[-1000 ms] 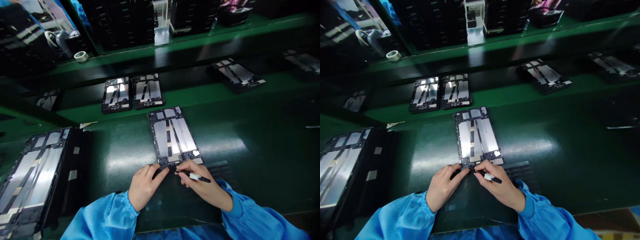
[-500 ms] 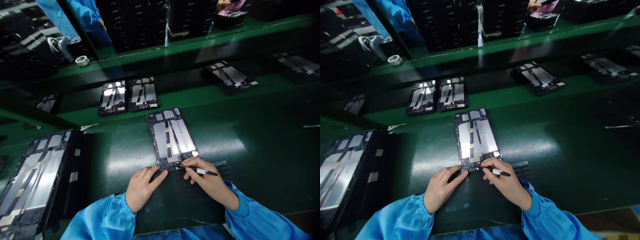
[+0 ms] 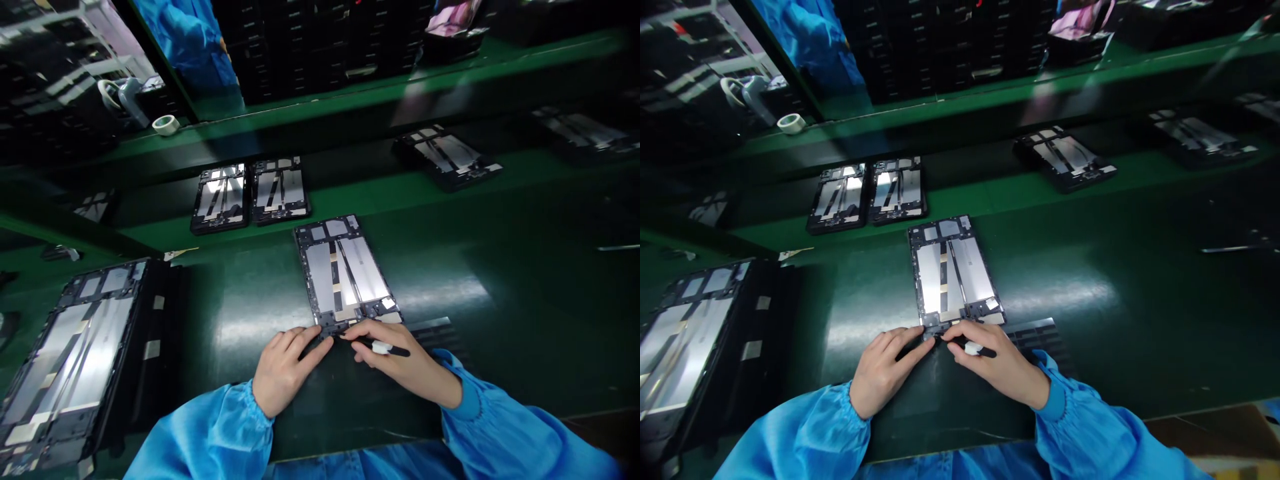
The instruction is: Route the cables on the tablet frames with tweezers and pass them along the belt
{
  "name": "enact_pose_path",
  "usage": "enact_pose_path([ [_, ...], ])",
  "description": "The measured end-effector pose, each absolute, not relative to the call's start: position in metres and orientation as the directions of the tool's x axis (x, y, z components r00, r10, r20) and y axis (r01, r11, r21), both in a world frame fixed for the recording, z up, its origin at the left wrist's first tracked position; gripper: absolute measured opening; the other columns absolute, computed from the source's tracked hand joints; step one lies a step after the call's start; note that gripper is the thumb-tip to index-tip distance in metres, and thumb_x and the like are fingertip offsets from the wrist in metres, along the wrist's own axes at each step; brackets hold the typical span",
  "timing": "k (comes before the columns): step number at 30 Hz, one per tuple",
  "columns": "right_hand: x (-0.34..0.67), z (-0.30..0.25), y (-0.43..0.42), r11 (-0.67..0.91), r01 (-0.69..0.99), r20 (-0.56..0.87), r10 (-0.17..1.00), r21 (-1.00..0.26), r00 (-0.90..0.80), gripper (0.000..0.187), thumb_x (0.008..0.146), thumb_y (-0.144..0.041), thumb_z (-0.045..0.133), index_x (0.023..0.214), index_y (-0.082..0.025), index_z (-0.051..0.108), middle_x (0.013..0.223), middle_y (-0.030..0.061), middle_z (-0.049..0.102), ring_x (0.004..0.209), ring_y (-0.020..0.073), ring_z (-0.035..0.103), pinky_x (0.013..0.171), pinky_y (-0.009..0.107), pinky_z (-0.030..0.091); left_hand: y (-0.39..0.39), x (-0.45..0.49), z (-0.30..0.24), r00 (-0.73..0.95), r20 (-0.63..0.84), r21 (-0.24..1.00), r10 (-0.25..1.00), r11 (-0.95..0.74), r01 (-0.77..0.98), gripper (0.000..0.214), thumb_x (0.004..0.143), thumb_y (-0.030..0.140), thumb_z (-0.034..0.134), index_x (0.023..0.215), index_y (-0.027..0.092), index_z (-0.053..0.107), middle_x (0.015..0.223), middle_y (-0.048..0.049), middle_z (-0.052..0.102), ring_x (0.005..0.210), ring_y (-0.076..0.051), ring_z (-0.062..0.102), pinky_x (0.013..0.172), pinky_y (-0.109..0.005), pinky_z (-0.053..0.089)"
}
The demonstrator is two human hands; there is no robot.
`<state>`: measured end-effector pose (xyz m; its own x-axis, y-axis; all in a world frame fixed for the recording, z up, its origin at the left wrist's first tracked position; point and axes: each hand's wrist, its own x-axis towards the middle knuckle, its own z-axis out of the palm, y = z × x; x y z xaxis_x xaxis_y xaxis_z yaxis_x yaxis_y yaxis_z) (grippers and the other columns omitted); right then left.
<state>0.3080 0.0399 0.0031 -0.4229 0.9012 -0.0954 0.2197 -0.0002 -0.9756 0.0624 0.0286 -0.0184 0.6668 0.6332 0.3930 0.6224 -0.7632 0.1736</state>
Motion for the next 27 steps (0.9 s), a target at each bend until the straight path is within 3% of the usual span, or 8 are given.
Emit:
enact_pose_path([
  [5,0.312,-0.007,0.038,-0.230,0.012,-0.227,0.949,-0.973,-0.218,0.032,0.088,-0.051,0.062,0.093,-0.020,0.060,0.077,0.0034,0.072,0.056,0.0140,0.068,0.049,0.024,0.057,0.008,0.081,-0.018,0.782,0.291,0.180,0.552,-0.834,0.522,0.032,0.100,0.019,0.047,0.130,0.019,0.057,0.129,-0.0063,0.061,0.112,-0.021,0.055,0.083,-0.032,0.044],
  [8,0.319,-0.008,0.035,-0.266,0.016,-0.264,0.941,-0.964,-0.214,0.037,0.091,-0.056,0.056,0.092,-0.019,0.058,0.060,-0.0010,0.065,0.047,0.0127,0.063,0.048,0.024,0.055,0.003,0.078,-0.017,0.825,0.178,0.172,0.536,-0.843,0.510,0.031,0.100,0.023,0.049,0.129,0.023,0.058,0.137,-0.0036,0.057,0.116,-0.022,0.053,0.085,-0.035,0.043],
  [13,0.321,-0.009,0.030,-0.176,0.230,-0.237,0.932,-0.957,-0.273,0.025,0.092,-0.044,0.059,0.088,-0.020,0.060,0.071,0.0016,0.067,0.064,0.0176,0.069,0.055,0.026,0.055,0.005,0.063,-0.015,0.828,0.190,0.274,0.527,-0.839,0.470,0.024,0.099,0.024,0.051,0.121,0.024,0.062,0.128,-0.0008,0.063,0.109,-0.019,0.056,0.082,-0.032,0.043],
  [19,0.315,-0.009,0.029,0.064,0.529,-0.117,0.946,-0.846,-0.303,0.015,0.093,-0.034,0.058,0.086,-0.022,0.060,0.080,0.0023,0.068,0.065,0.0184,0.065,0.058,0.029,0.049,0.002,0.069,-0.020,0.781,0.195,0.222,0.593,-0.802,0.554,0.029,0.098,0.031,0.052,0.126,0.027,0.060,0.133,-0.0049,0.058,0.110,-0.023,0.054,0.081,-0.035,0.043],
  [27,0.306,-0.013,0.028,0.057,0.517,-0.138,0.933,-0.854,-0.332,0.016,0.094,-0.033,0.059,0.083,-0.021,0.060,0.072,0.0007,0.066,0.064,0.0186,0.063,0.059,0.029,0.046,0.002,0.069,-0.019,0.777,0.202,0.237,0.597,-0.799,0.552,0.028,0.098,0.031,0.053,0.124,0.027,0.061,0.131,-0.0045,0.060,0.109,-0.023,0.054,0.079,-0.035,0.044],
])
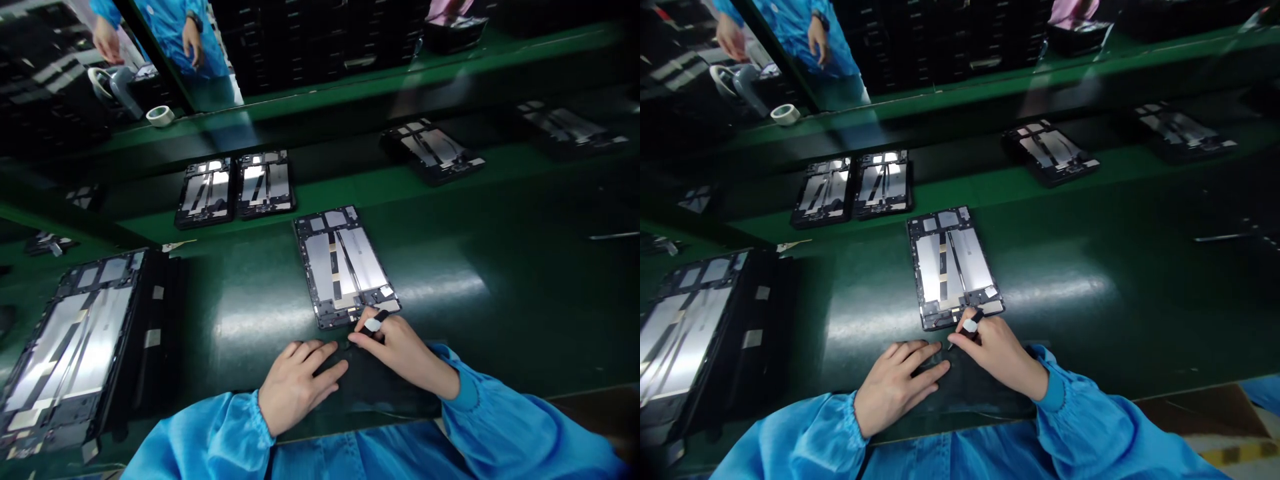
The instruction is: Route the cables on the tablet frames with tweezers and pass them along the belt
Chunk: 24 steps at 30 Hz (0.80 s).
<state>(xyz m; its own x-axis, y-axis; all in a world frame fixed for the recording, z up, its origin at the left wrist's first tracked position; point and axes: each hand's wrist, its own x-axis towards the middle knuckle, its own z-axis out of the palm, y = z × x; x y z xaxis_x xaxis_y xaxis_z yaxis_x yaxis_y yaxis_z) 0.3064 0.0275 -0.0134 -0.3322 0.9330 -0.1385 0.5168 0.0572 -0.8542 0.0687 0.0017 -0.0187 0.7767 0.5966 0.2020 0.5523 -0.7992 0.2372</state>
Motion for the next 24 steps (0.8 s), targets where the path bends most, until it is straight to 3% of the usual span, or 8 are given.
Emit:
enact_pose_path([
  [7,0.320,0.005,0.050,-0.073,0.226,-0.128,0.962,-0.971,-0.243,0.020,0.091,-0.038,0.058,0.080,-0.020,0.059,0.072,0.0009,0.064,0.065,0.0166,0.066,0.060,0.028,0.055,0.005,0.070,-0.014,0.737,0.248,0.293,0.629,-0.774,0.562,0.026,0.098,0.027,0.053,0.122,0.025,0.062,0.125,-0.0049,0.063,0.105,-0.022,0.057,0.077,-0.033,0.045],
  [11,0.311,0.022,0.083,-0.160,0.241,-0.242,0.902,-0.957,-0.359,0.020,0.086,-0.037,0.064,0.078,-0.020,0.056,0.067,-0.0009,0.063,0.065,0.0176,0.070,0.054,0.025,0.056,0.020,0.068,-0.012,0.645,0.383,0.276,0.662,-0.748,0.604,0.020,0.097,0.019,0.055,0.114,0.019,0.064,0.111,-0.0056,0.069,0.095,-0.019,0.059,0.077,-0.031,0.045],
  [15,0.295,0.019,0.100,-0.265,0.259,-0.354,0.838,-0.929,-0.414,0.019,0.084,-0.034,0.066,0.080,-0.020,0.054,0.058,-0.0023,0.064,0.062,0.0188,0.073,0.049,0.023,0.055,0.030,0.067,-0.017,0.622,0.424,0.213,0.658,-0.740,0.638,0.018,0.097,0.020,0.054,0.112,0.019,0.065,0.109,-0.0054,0.070,0.094,-0.018,0.059,0.078,-0.030,0.046],
  [24,0.292,0.011,0.100,-0.280,0.261,-0.370,0.827,-0.924,-0.422,0.015,0.086,-0.031,0.064,0.081,-0.020,0.055,0.057,-0.0015,0.067,0.058,0.0169,0.072,0.049,0.024,0.058,0.029,0.065,-0.021,0.620,0.415,0.218,0.665,-0.735,0.642,0.020,0.096,0.018,0.055,0.113,0.019,0.065,0.111,-0.0054,0.070,0.097,-0.018,0.059,0.079,-0.030,0.046],
])
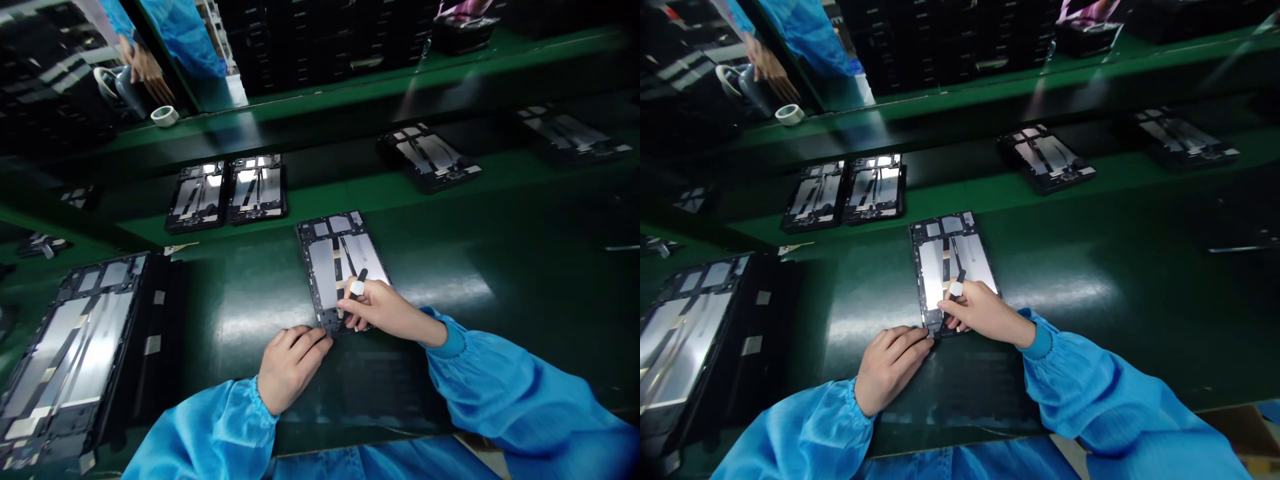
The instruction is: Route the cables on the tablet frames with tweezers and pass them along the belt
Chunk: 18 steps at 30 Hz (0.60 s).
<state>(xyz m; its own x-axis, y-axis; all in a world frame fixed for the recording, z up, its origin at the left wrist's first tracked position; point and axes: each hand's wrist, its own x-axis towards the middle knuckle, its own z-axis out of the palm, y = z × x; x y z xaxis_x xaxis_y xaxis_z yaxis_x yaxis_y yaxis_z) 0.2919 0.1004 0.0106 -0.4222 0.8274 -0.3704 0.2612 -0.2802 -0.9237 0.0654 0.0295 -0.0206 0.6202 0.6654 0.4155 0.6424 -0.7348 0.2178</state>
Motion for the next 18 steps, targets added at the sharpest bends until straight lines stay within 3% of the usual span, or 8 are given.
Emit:
enact_pose_path([
  [11,0.291,0.012,0.101,-0.275,0.277,-0.372,0.831,-0.921,-0.413,0.014,0.086,-0.031,0.064,0.080,-0.020,0.056,0.057,-0.0008,0.066,0.057,0.0171,0.071,0.049,0.026,0.058,0.030,0.065,-0.023,0.623,0.406,0.224,0.669,-0.733,0.642,0.020,0.097,0.019,0.054,0.115,0.019,0.064,0.113,-0.0055,0.070,0.098,-0.019,0.059,0.079,-0.031,0.045],
  [18,0.291,0.011,0.100,-0.269,0.278,-0.367,0.836,-0.922,-0.408,0.014,0.087,-0.032,0.063,0.080,-0.021,0.055,0.060,-0.0011,0.066,0.060,0.0182,0.072,0.051,0.027,0.059,0.029,0.067,-0.011,0.709,0.358,0.009,0.607,-0.762,0.648,0.035,0.101,0.014,0.037,0.127,0.017,0.061,0.117,-0.0075,0.067,0.100,-0.020,0.058,0.075,-0.032,0.044],
])
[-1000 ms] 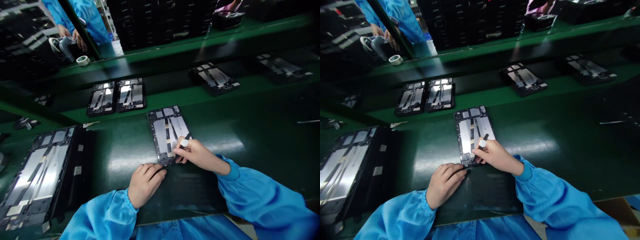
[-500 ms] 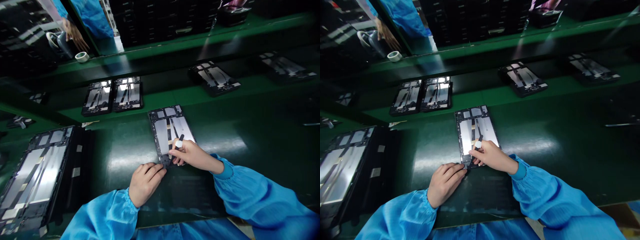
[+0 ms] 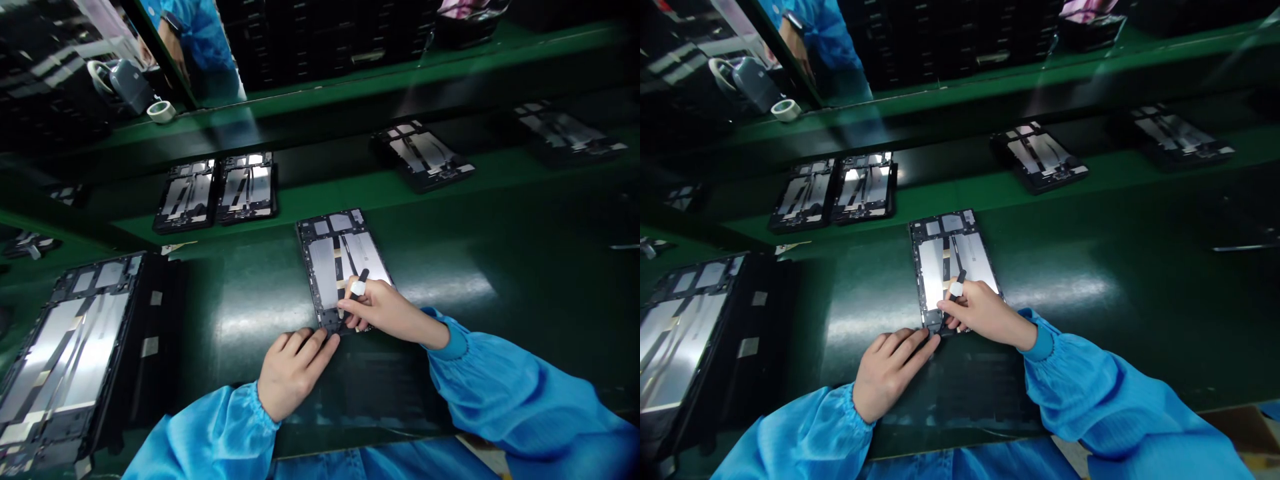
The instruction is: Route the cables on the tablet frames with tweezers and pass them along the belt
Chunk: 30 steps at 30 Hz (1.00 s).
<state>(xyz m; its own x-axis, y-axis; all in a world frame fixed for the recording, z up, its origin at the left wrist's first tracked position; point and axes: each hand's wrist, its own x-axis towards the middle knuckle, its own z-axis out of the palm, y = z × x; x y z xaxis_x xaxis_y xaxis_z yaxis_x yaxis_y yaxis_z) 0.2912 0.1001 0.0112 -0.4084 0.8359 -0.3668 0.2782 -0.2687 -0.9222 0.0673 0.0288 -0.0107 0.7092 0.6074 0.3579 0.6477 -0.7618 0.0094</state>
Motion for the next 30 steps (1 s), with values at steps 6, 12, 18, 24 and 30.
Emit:
enact_pose_path([
  [6,0.315,0.007,0.089,-0.089,0.348,-0.200,0.933,-0.933,-0.298,0.022,0.092,-0.040,0.058,0.081,-0.021,0.058,0.067,0.0002,0.066,0.061,0.0182,0.068,0.050,0.028,0.054,0.032,0.069,-0.010,0.702,0.342,0.019,0.625,-0.751,0.660,0.036,0.102,0.014,0.033,0.125,0.018,0.061,0.112,-0.0081,0.067,0.098,-0.020,0.057,0.075,-0.032,0.043],
  [12,0.323,0.007,0.077,0.015,0.458,-0.134,0.947,-0.889,-0.292,0.020,0.093,-0.037,0.057,0.082,-0.021,0.059,0.070,-0.0006,0.062,0.060,0.0165,0.063,0.054,0.028,0.048,0.031,0.070,-0.013,0.680,0.373,0.079,0.631,-0.752,0.655,0.034,0.102,0.014,0.036,0.126,0.016,0.060,0.112,-0.0091,0.066,0.098,-0.021,0.057,0.077,-0.033,0.044],
  [18,0.319,0.002,0.079,-0.012,0.379,-0.128,0.950,-0.925,-0.283,0.021,0.093,-0.038,0.057,0.080,-0.021,0.059,0.067,-0.0004,0.065,0.062,0.0176,0.066,0.055,0.027,0.048,0.030,0.068,-0.017,0.665,0.377,0.108,0.644,-0.744,0.659,0.031,0.099,0.014,0.045,0.126,0.018,0.060,0.119,-0.0104,0.065,0.107,-0.022,0.058,0.082,-0.033,0.047],
  [24,0.319,0.001,0.080,-0.020,0.383,-0.135,0.951,-0.923,-0.276,0.020,0.091,-0.036,0.060,0.078,-0.021,0.059,0.065,-0.0007,0.066,0.060,0.0174,0.066,0.055,0.028,0.048,0.033,0.070,-0.021,0.667,0.381,0.096,0.640,-0.745,0.660,0.034,0.097,0.013,0.048,0.129,0.021,0.058,0.120,-0.0098,0.064,0.106,-0.023,0.058,0.083,-0.034,0.046],
  [30,0.318,0.004,0.080,-0.020,0.413,-0.150,0.947,-0.910,-0.283,0.021,0.092,-0.037,0.057,0.079,-0.021,0.059,0.066,0.0003,0.067,0.061,0.0176,0.065,0.055,0.028,0.047,0.034,0.070,-0.020,0.675,0.375,0.081,0.635,-0.748,0.659,0.037,0.095,0.011,0.050,0.131,0.020,0.057,0.117,-0.0100,0.063,0.103,-0.024,0.058,0.080,-0.035,0.047],
])
